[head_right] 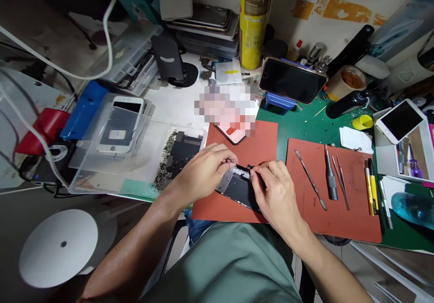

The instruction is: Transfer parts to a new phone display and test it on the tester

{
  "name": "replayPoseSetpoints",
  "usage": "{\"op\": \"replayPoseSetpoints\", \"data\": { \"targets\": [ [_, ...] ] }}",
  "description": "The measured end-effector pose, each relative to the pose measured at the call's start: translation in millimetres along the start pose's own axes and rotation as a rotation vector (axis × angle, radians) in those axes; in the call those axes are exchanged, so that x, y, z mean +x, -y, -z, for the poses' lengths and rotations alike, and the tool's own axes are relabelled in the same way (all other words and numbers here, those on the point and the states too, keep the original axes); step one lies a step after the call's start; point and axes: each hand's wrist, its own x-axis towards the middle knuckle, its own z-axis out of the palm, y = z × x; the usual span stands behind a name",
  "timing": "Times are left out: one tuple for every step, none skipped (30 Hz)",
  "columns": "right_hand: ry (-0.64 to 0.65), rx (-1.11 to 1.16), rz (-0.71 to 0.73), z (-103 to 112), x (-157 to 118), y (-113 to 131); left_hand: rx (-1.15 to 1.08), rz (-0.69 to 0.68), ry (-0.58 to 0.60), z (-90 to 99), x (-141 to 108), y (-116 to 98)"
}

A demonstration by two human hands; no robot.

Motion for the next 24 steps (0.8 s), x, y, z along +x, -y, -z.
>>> {"op": "replayPoseSetpoints", "data": {
  "targets": [
    [0.002,0.0,0.0,-0.1,0.1,0.0,-0.007,-0.011,0.003,0.0,0.2,1.8],
    [0.004,-0.001,0.0,-0.2,0.1,0.0,-0.012,-0.019,0.006,0.1,0.4,3.5],
    [0.004,-0.001,0.001,-0.3,0.1,0.0,-0.017,-0.025,0.008,0.2,0.7,5.0],
    [0.003,-0.001,0.002,-0.3,0.1,-0.1,-0.022,-0.027,0.012,0.3,0.9,6.2],
    [0.002,-0.001,0.003,-0.3,0.1,-0.1,-0.028,-0.029,0.014,0.4,1.2,7.0],
    [0.001,-0.001,0.004,-0.3,0.1,-0.1,-0.034,-0.029,0.016,0.6,1.4,7.4],
    [0.0,0.0,0.004,-0.1,0.1,-0.1,-0.038,-0.029,0.019,0.7,1.7,7.6],
    [0.0,0.002,0.005,0.0,0.1,-0.1,-0.039,-0.029,0.021,0.8,1.9,7.5],
    [0.002,0.004,0.004,0.1,0.1,0.0,-0.04,-0.029,0.024,0.9,2.0,7.2],
    [0.003,0.006,0.003,0.2,0.2,0.0,-0.04,-0.029,0.026,1.0,2.1,6.9],
    [0.004,0.008,0.002,0.2,0.3,0.0,-0.04,-0.029,0.026,1.1,2.1,6.5],
    [0.005,0.008,0.001,0.2,0.3,0.0,-0.039,-0.028,0.028,1.2,2.1,6.0],
    [0.005,0.008,0.002,0.0,0.3,-0.1,-0.039,-0.028,0.028,1.4,2.0,5.6],
    [0.004,0.006,0.004,-0.2,0.3,-0.2,-0.038,-0.026,0.027,1.7,1.8,5.1],
    [0.004,0.003,0.006,-0.4,0.2,-0.5,-0.035,-0.025,0.027,2.0,1.6,4.6],
    [0.005,0.0,0.008,-0.6,0.0,-0.7,-0.032,-0.026,0.029,2.4,1.4,4.2],
    [0.006,-0.001,0.009,-0.6,-0.2,-1.1,-0.032,-0.028,0.033,3.0,1.2,3.8],
    [0.008,-0.001,0.009,-0.5,-0.5,-1.3,-0.033,-0.031,0.039,3.5,1.1,3.4],
    [0.01,0.0,0.01,0.0,-0.6,-1.5,-0.035,-0.035,0.044,4.2,1.1,3.1],
    [0.014,0.002,0.011,0.7,-0.5,-1.5,-0.037,-0.038,0.05,4.8,1.1,3.0],
    [0.019,0.006,0.016,1.6,-0.1,-1.1,-0.04,-0.042,0.055,5.4,1.2,2.9],
    [0.026,0.011,0.024,2.9,0.6,-0.4,-0.042,-0.044,0.062,5.9,1.4,2.9],
    [0.032,0.019,0.033,4.2,1.8,0.7,-0.043,-0.044,0.069,6.3,1.8,3.0],
    [0.038,0.027,0.045,5.4,3.5,2.2,-0.042,-0.044,0.077,6.7,2.2,3.3]
  ]
}}
